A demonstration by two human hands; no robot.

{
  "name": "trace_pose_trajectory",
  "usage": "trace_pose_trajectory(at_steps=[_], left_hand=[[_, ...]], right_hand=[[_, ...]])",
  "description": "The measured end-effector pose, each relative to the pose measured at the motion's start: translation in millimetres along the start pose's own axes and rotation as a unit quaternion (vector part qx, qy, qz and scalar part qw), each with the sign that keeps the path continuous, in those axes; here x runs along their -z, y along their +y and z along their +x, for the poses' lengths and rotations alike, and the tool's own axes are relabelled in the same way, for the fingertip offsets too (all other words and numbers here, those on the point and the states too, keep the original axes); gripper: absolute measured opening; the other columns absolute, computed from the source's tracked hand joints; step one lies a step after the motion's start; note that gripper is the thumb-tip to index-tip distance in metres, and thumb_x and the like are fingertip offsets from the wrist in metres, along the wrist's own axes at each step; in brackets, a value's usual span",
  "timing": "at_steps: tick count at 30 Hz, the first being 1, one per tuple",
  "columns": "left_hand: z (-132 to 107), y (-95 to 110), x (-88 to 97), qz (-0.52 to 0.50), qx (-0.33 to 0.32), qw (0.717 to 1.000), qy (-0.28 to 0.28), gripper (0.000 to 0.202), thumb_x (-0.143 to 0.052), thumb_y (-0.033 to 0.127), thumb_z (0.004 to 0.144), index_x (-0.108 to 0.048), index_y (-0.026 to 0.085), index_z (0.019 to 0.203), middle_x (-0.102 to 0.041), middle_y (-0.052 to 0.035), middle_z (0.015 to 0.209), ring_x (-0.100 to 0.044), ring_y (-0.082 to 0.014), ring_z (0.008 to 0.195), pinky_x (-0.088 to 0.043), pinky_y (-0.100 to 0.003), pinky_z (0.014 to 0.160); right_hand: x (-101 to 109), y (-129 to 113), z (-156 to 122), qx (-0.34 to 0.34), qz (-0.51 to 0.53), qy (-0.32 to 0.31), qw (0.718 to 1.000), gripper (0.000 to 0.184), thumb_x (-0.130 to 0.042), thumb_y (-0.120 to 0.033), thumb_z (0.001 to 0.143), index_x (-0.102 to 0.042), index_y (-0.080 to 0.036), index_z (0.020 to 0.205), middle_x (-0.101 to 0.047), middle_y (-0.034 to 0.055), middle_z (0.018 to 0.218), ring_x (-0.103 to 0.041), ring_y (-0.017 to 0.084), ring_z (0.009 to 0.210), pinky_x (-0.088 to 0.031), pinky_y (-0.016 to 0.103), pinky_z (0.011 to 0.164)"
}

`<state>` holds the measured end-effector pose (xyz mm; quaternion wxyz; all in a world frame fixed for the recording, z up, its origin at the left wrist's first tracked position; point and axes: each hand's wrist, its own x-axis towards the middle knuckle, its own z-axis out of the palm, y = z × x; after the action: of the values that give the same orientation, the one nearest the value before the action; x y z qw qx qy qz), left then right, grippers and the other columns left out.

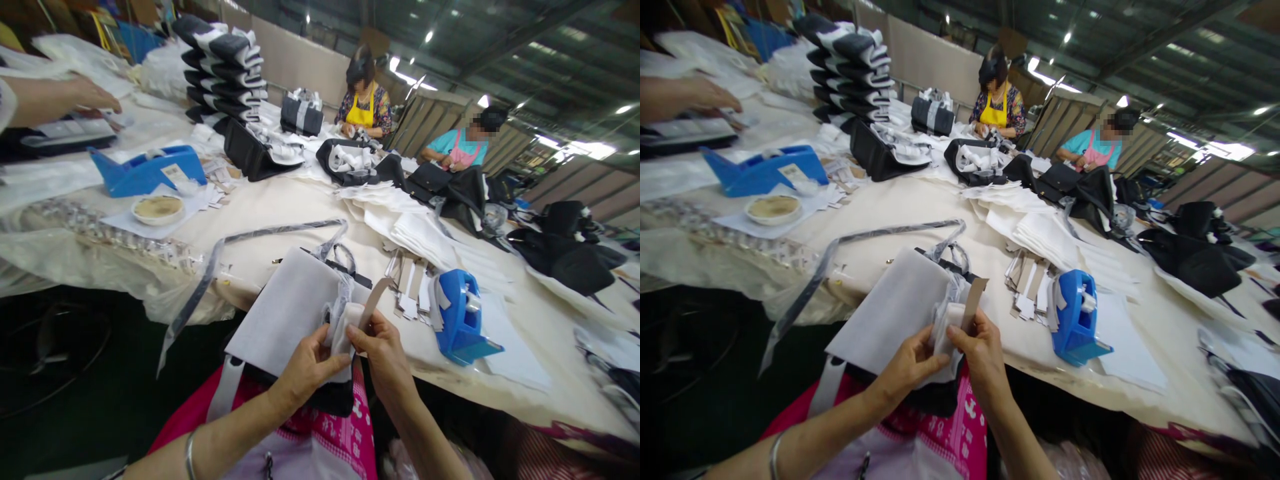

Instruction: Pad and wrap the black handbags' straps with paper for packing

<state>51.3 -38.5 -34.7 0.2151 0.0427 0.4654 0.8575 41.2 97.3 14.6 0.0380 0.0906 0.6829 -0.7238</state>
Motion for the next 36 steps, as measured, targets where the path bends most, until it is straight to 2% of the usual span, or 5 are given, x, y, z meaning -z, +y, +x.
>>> trace_pose_trajectory(at_steps=[8, 14, 20, 28, 36], left_hand=[[-1, 1, -8.3, -0.025, 0.043, 0.998, 0.043, 0.044, -0.075, 0.044, 0.076, -0.067, 0.013, 0.106, -0.070, -0.0056, 0.081, -0.062, -0.0166, 0.068, -0.046, -0.024, 0.064], [-6, 10, -8.0, -0.039, 0.094, 0.993, 0.057, 0.037, -0.071, 0.044, 0.080, -0.065, 0.011, 0.097, -0.067, -0.0053, 0.061, -0.061, -0.0152, 0.057, -0.044, -0.023, 0.061], [-6, 12, -4.7, -0.058, 0.097, 0.992, 0.055, 0.035, -0.074, 0.042, 0.078, -0.065, 0.012, 0.094, -0.069, -0.0055, 0.073, -0.062, -0.0133, 0.057, -0.046, -0.023, 0.060], [-7, 13, -4.2, -0.057, 0.060, 0.995, 0.051, 0.041, -0.072, 0.040, 0.081, -0.050, 0.018, 0.108, -0.067, -0.0026, 0.085, -0.066, -0.0156, 0.058, -0.051, -0.028, 0.060], [-8, 11, -0.2, -0.066, 0.059, 0.995, 0.042, 0.042, -0.073, 0.040, 0.080, -0.048, 0.016, 0.103, -0.067, -0.0035, 0.085, -0.066, -0.0160, 0.056, -0.050, -0.026, 0.057]], right_hand=[[2, -8, -3, -0.002, -0.026, -0.037, 0.999, 0.034, -0.071, -0.039, 0.076, -0.059, -0.020, 0.100, -0.051, -0.0029, 0.069, -0.041, 0.011, 0.056, -0.036, 0.022, 0.051], [50, -13, -2, 0.041, -0.175, 0.027, 0.983, 0.039, -0.052, -0.054, 0.089, -0.060, -0.017, 0.080, -0.047, -0.0020, 0.056, -0.036, 0.010, 0.048, -0.026, 0.022, 0.047], [85, -19, -17, -0.067, -0.295, -0.082, 0.950, 0.031, -0.054, -0.047, 0.083, -0.055, -0.018, 0.071, -0.044, -0.0051, 0.039, -0.035, 0.010, 0.037, -0.021, 0.021, 0.041], [61, -4, -1, -0.121, -0.198, -0.143, 0.962, 0.031, -0.061, -0.048, 0.072, -0.053, -0.019, 0.067, -0.040, -0.0075, 0.037, -0.029, 0.007, 0.033, -0.015, 0.019, 0.037], [31, 5, 19, -0.117, -0.141, -0.208, 0.961, 0.035, -0.063, -0.052, 0.073, -0.054, -0.018, 0.069, -0.045, -0.0061, 0.040, -0.030, 0.007, 0.034, -0.018, 0.018, 0.037]])
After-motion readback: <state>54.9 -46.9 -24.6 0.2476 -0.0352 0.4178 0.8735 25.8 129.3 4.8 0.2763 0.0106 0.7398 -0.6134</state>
